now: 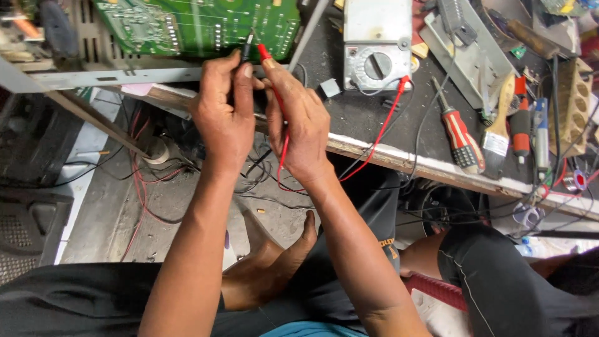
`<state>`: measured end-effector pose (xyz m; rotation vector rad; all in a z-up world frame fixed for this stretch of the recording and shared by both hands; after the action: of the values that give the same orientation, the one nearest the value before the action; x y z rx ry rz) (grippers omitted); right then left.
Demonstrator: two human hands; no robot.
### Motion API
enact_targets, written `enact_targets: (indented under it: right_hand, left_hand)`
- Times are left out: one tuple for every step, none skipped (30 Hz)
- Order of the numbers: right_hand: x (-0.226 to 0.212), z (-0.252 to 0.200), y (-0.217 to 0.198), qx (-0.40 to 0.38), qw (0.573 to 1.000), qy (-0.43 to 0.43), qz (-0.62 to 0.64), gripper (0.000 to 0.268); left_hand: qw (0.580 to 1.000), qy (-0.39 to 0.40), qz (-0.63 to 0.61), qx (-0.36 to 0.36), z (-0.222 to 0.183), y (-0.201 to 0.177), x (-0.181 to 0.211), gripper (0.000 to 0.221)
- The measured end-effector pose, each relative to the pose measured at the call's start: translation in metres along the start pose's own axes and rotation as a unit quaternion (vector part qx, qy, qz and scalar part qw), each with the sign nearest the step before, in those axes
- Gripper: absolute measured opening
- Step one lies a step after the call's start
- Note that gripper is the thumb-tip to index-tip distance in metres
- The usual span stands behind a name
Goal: Testing various points on a circuit board using a multimeter to diagnose issues.
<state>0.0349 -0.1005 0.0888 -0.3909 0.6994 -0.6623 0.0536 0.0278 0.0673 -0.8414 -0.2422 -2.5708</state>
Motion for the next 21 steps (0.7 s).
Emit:
enact_targets:
  right_hand:
    - [0.002,0.001,-0.001,0.0,1.0,0.004,0.002,0.027]
    - [0.003,-0.001,-0.003,0.005,1.0,0.009,-0.008,0.027]
    - [0.006,-0.003,-0.002,-0.022,1.0,0.022,0.001,0.029]
    - [0.01,-0.004,-0.001,-0.048,0.998,0.035,0.011,0.031]
    - [0.009,-0.004,-0.004,-0.041,0.998,0.042,-0.006,0.031]
    - [0.008,-0.003,-0.004,-0.047,0.998,0.044,-0.014,0.032]
    - [0.005,-0.002,-0.002,-0.054,0.997,0.043,-0.018,0.033]
    - [0.007,-0.002,-0.005,-0.048,0.997,0.048,-0.03,0.033]
    - [0.005,-0.002,-0.005,-0.05,0.998,0.046,-0.021,0.033]
    - [0.002,-0.002,-0.004,-0.051,0.998,0.043,-0.011,0.033]
    - [0.004,-0.003,-0.005,-0.048,0.998,0.045,-0.014,0.033]
    - [0.005,-0.004,-0.003,-0.056,0.997,0.049,-0.008,0.034]
    - [0.007,-0.005,0.0,-0.064,0.997,0.051,-0.001,0.035]
    - [0.008,-0.005,0.0,-0.061,0.997,0.051,-0.004,0.035]
    - [0.008,-0.005,0.0,-0.062,0.997,0.051,-0.001,0.034]
    - [0.008,-0.005,0.001,-0.063,0.997,0.05,0.001,0.034]
    - [0.008,-0.005,-0.001,-0.063,0.997,0.048,0.002,0.034]
    - [0.01,-0.005,-0.001,-0.067,0.996,0.051,-0.004,0.035]
    - [0.007,-0.005,0.003,-0.075,0.996,0.05,-0.002,0.036]
    - [0.009,-0.003,-0.003,-0.077,0.996,0.045,0.007,0.036]
    - [0.008,-0.003,-0.003,-0.083,0.995,0.049,0.012,0.035]
  left_hand:
    - [1.0,0.0,-0.023,0.002,0.001,0.003,0.0,0.011]
    - [0.999,-0.001,-0.034,-0.002,-0.002,0.002,-0.003,0.011]
    - [0.999,-0.006,-0.033,-0.004,-0.004,0.003,-0.007,0.012]
    - [0.999,-0.011,-0.032,-0.006,-0.007,0.005,-0.011,0.014]
    - [0.999,-0.013,-0.05,-0.011,-0.008,0.007,-0.01,0.014]
    - [0.999,0.003,-0.036,-0.015,-0.008,0.006,-0.007,0.013]
    - [0.999,0.022,-0.018,-0.016,-0.006,0.003,-0.005,0.012]
    - [0.999,0.022,-0.032,-0.019,-0.007,0.006,-0.005,0.012]
    - [0.999,0.033,-0.019,-0.025,-0.007,0.005,-0.003,0.011]
    - [0.998,0.045,-0.006,-0.031,-0.006,0.003,-0.001,0.009]
    - [0.998,0.046,-0.01,-0.033,-0.006,0.003,-0.001,0.009]
    - [0.998,0.04,-0.012,-0.036,-0.007,0.003,-0.001,0.009]
    - [0.999,0.035,-0.014,-0.037,-0.007,0.002,-0.003,0.009]
    - [0.998,0.037,-0.017,-0.037,-0.007,0.003,-0.002,0.009]
    - [0.999,0.033,-0.016,-0.038,-0.007,0.003,-0.002,0.01]
    - [0.999,0.03,-0.015,-0.038,-0.007,0.003,-0.002,0.01]
    - [0.999,0.031,-0.014,-0.037,-0.008,0.004,-0.003,0.01]
    - [0.999,0.034,-0.012,-0.036,-0.008,0.005,-0.003,0.013]
    - [0.999,0.036,0.0,-0.032,-0.008,-0.001,-0.004,0.015]
    - [0.999,0.038,0.009,-0.028,-0.008,0.007,-0.006,0.015]
    - [1.0,0.018,-0.006,-0.013,-0.01,0.005,-0.011,0.013]
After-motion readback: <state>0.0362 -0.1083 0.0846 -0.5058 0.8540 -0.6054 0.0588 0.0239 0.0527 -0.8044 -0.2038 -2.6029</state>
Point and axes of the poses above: each hand's wrist, its own z-axis towards the middle knuckle, its own y-axis out of the palm, x = y × z, the point moved 9 cm from there along z, towards the middle knuckle, and after that the axes turned 12 degrees about y, right-handed, at the moved point
